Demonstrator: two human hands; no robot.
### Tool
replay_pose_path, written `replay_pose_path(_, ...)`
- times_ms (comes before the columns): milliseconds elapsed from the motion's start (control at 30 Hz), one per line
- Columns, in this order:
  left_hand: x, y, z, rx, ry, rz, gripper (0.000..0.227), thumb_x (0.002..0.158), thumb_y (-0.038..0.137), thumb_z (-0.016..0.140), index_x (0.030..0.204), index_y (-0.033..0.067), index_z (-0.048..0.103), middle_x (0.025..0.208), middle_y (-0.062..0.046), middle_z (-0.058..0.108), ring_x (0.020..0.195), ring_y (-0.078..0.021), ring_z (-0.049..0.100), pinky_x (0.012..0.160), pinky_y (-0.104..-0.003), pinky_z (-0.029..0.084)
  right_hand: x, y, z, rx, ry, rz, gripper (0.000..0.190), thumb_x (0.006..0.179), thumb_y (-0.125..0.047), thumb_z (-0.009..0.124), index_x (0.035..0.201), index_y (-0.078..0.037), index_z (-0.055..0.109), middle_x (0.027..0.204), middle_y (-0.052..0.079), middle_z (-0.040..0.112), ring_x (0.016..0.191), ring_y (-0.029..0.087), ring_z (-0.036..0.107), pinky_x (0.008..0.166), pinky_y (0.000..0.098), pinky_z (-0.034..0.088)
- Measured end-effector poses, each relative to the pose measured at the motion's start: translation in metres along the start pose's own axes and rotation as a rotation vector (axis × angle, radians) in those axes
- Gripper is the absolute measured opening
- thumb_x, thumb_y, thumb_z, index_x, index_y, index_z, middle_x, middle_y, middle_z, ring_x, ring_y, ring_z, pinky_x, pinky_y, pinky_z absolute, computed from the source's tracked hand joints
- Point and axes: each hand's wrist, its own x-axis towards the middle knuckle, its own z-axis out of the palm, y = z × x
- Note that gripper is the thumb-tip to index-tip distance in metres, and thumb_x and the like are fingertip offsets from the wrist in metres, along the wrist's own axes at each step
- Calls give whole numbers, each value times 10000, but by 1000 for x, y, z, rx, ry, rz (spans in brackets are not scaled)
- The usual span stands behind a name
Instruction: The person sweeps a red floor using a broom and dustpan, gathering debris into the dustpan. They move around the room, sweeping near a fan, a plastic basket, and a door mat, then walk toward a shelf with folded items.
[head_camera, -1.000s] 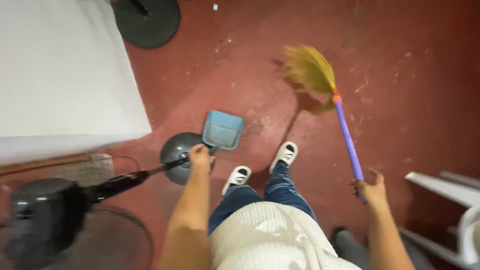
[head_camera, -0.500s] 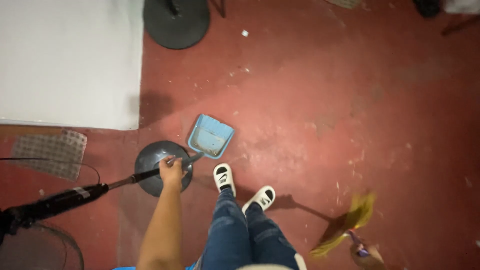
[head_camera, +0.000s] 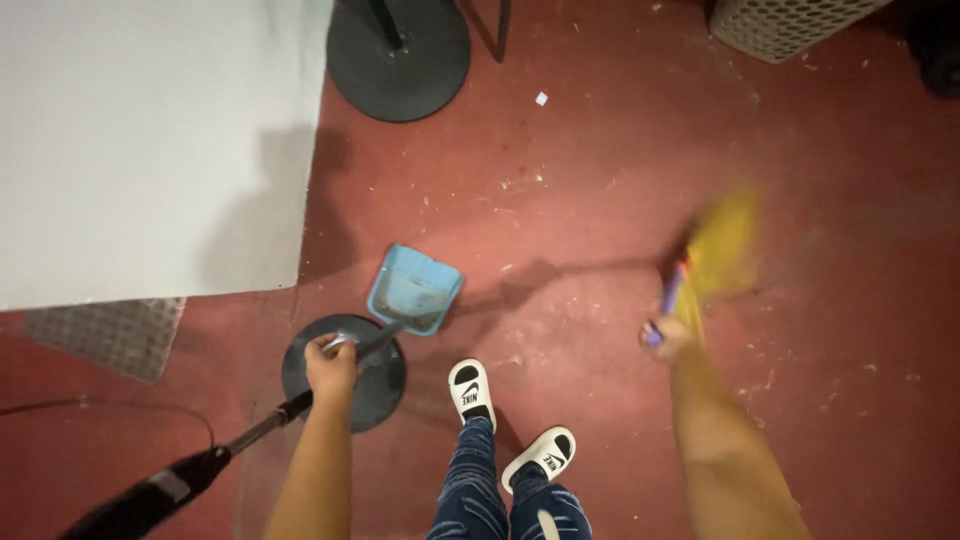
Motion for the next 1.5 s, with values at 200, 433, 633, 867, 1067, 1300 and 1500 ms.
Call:
replay_pose_path(200,29,17,1,7,10,31,291,845,170,767,1124,183,683,968,-63,742,723,-235,702,493,-322,605,134,-28,106,-460,120,18,220,903,-60,584,1079,-25,457,744,88,520,511,262,620,404,399,514)
replay_pose_path(433,39,-2,-11,-30,-30,39,236,865,115,731,1094,106,676,976,-133,724,739,-264,665,512,-321,556,42,9,270,-939,57,-44,281,831,-53,648,1073,77,593,638,187,595,438,343,616,307,516,540)
replay_pose_path(633,54,-29,-8,-118,-83,35,210,904,129,709,1098,168,639,984,-58,704,821,-198,639,528,-277,528,-101,58,264,-1733,-86,1,966,728,-67,783,1466,218,227,1090,359,691,971,475,735,744,568,626)
replay_pose_path(867,79,-74,19,-137,-48,131,172,868,19,656,994,136,663,947,-57,711,912,-203,688,796,-330,553,-279,22,146,-1384,-39,100,555,877,-151,677,1413,-128,534,894,197,624,725,338,589,563,448,477)
replay_pose_path(1067,57,-29,10,-157,-15,46,110,871,90,656,927,184,655,871,13,699,757,-129,650,632,-308,529,-355,-68,149,-980,113,117,329,908,-80,718,1171,-74,521,688,136,523,401,218,430,299,340,359)
replay_pose_path(1300,30,3,3,-66,-50,49,115,878,82,683,988,116,683,957,-113,725,775,-273,676,473,-319,586,-202,-73,149,-1227,418,-395,332,715,-193,748,958,22,678,596,193,652,490,345,692,392,441,524)
replay_pose_path(1500,56,-34,30,164,-18,102,101,891,154,717,938,242,706,905,18,735,935,-225,713,790,-376,569,-42,47,167,-1176,445,118,803,945,-177,498,1617,-43,79,1409,224,516,861,377,734,533,501,613)
